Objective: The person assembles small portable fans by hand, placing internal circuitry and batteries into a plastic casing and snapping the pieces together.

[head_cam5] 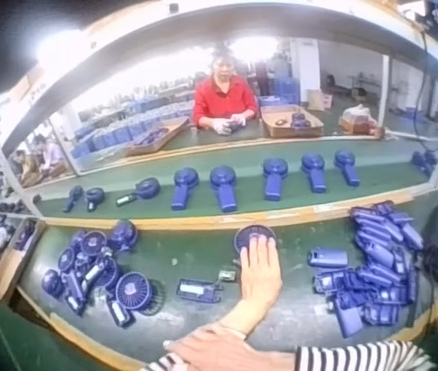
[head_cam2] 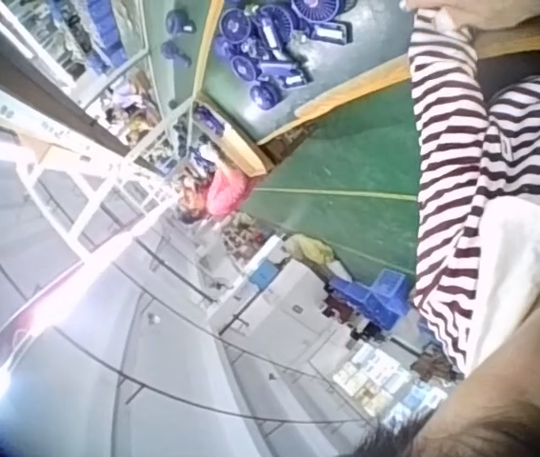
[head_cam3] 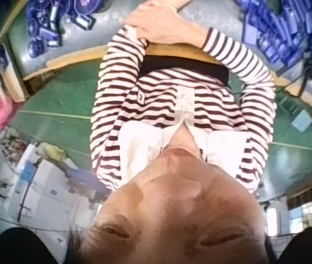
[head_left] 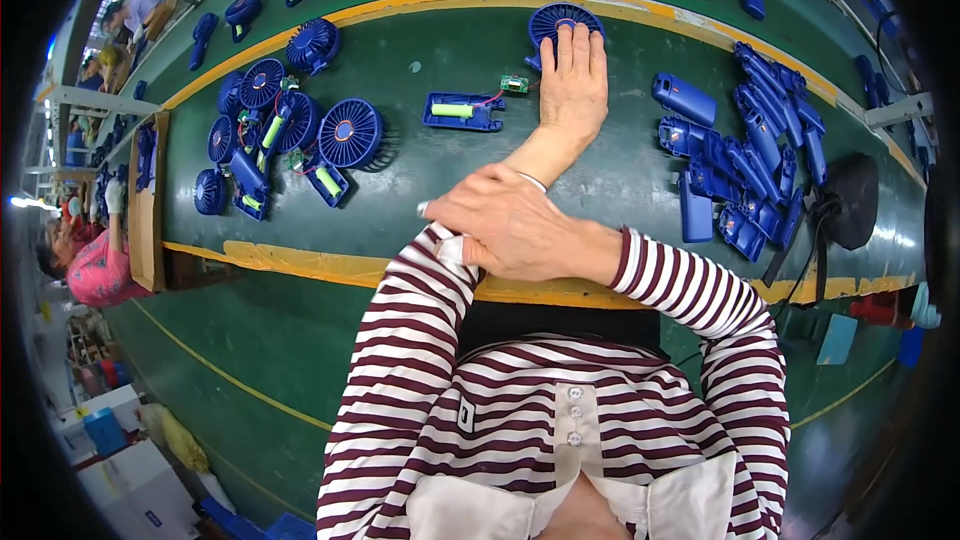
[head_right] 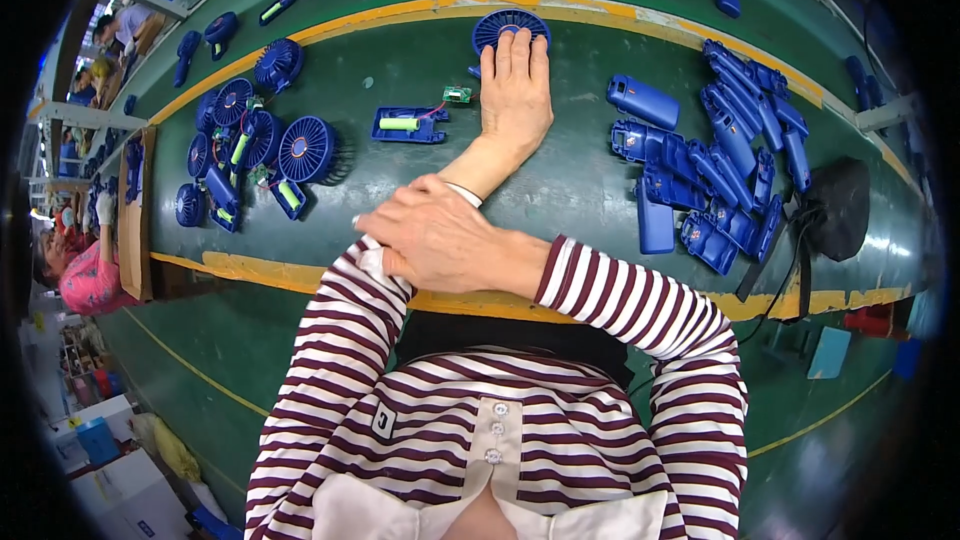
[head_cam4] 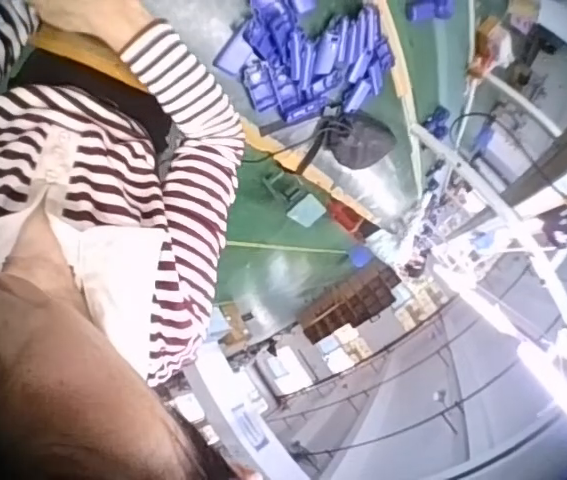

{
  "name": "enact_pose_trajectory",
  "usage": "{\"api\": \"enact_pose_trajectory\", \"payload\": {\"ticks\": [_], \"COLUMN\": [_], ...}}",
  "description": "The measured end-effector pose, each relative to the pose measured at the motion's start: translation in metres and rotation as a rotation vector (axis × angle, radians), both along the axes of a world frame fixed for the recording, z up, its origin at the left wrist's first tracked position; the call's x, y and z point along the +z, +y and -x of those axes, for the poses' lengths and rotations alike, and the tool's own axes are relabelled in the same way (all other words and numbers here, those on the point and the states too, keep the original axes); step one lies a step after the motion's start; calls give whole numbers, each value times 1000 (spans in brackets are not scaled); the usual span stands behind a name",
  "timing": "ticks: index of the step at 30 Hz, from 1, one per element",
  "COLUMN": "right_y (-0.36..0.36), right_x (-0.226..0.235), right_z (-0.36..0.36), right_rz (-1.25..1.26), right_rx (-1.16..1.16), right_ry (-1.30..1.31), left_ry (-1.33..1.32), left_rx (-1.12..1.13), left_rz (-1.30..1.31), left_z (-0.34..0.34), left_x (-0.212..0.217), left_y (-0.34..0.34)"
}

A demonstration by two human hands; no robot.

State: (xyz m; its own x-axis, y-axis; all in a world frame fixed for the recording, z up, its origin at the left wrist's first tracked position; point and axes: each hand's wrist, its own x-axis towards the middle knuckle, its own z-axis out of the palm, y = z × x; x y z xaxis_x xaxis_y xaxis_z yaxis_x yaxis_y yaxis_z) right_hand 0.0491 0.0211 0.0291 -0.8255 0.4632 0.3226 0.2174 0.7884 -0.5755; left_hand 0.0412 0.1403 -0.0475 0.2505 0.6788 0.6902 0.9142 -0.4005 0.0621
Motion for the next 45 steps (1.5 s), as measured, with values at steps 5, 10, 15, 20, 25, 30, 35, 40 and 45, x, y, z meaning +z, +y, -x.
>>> {"api": "enact_pose_trajectory", "payload": {"ticks": [5, 10, 15, 20, 25, 30, 35, 40, 45], "right_y": [-2, -24, 15, 85, 170, 179, 169, 138, 83], "right_x": [11, 16, -3, 5, -15, 3, -17, -16, 25], "right_z": [22, 45, -2, -36, -96, -61, -65, -104, -137], "right_rz": [69, 72, -36, -514, -363, 166, 98, 404, 671], "right_rx": [-22, 204, 43, -580, -974, -897, -880, -876, -807], "right_ry": [-166, 2, -53, 112, -96, -326, -120, 403, 881], "left_ry": [-23, -49, -14, -293, -315, -67, 36, 114, -939], "left_rx": [-12, -18, 8, -227, -397, -126, -84, -61, -294], "left_rz": [-11, -30, 24, 49, 83, 444, 765, 888, 1431], "left_z": [-5, 2, 0, 22, 56, 145, 144, 130, 105], "left_x": [1, 3, 2, 0, 35, 58, 69, 79, 56], "left_y": [1, 3, 2, -7, -63, -58, -46, -49, -80]}}
